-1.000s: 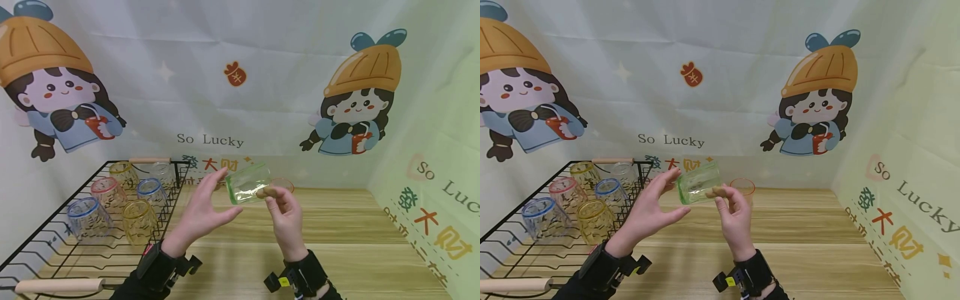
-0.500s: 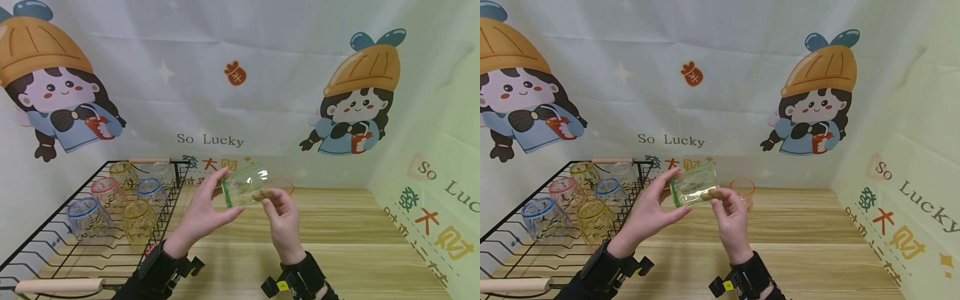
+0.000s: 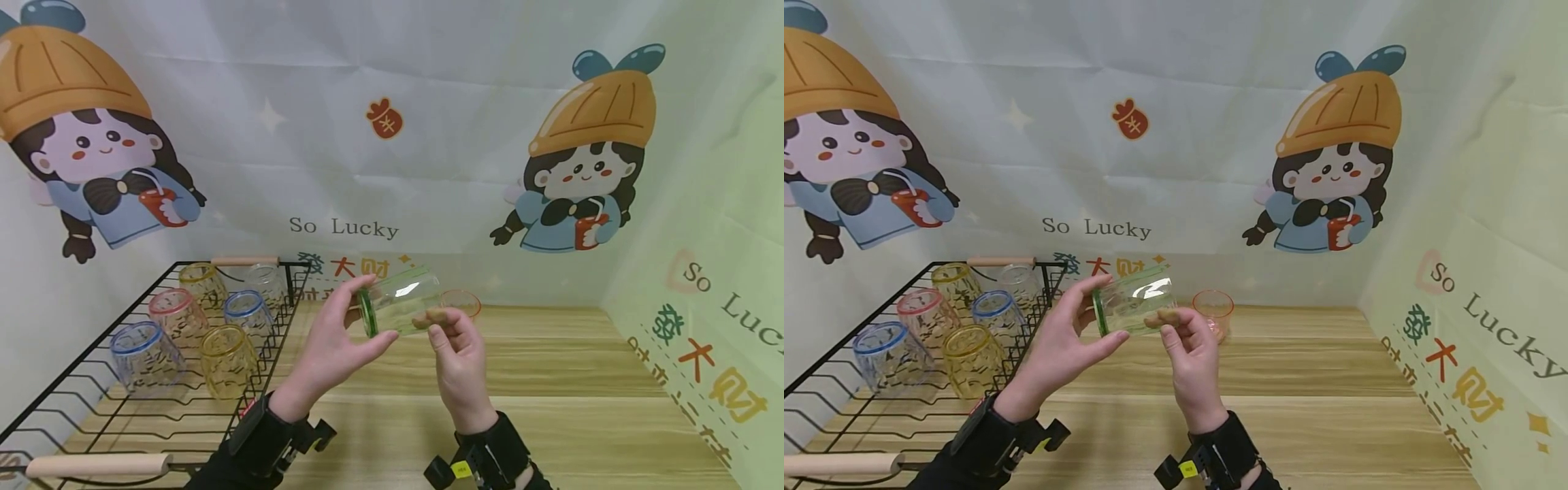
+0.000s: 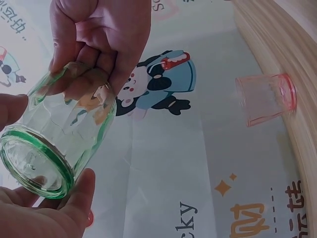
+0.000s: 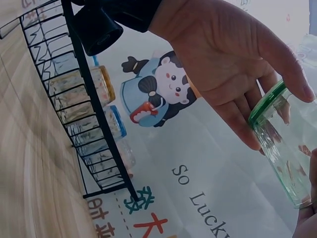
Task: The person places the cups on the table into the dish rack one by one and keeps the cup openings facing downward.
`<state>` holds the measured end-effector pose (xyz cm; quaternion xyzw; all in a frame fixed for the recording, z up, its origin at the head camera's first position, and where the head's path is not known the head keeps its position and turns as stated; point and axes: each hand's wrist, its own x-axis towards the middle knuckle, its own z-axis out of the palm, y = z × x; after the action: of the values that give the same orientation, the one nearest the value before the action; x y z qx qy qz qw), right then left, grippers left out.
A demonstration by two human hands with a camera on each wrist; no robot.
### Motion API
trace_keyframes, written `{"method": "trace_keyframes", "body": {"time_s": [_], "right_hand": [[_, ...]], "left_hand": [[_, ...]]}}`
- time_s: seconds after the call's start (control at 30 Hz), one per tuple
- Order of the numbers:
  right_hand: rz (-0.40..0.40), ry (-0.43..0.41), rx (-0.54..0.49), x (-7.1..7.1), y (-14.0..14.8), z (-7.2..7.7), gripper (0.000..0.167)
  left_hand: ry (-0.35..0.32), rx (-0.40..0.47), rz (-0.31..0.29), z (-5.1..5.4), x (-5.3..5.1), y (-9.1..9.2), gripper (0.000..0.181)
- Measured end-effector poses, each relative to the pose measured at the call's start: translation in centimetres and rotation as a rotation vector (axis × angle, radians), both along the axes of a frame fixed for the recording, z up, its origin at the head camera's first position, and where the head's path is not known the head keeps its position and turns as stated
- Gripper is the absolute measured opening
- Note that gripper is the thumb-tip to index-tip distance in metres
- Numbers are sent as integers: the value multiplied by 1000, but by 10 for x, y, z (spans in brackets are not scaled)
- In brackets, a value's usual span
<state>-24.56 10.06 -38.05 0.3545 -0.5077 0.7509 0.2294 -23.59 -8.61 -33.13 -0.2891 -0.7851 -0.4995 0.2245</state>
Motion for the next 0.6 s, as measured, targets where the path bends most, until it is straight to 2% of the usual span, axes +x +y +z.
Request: {"method": "trace_keyframes", "body": {"time_s": [0.17,0.5,0.6], "right_hand": [[40,11,-16,0,-1,0,32],[29,19,13,2,-1,0,33],[21,16,43,2,1,1,35]], "left_hand": [[19,28,-2,1,1,0,80],[102,58,28,1,3,-1,79],[110,49,40,1,4,-2,78]]}}
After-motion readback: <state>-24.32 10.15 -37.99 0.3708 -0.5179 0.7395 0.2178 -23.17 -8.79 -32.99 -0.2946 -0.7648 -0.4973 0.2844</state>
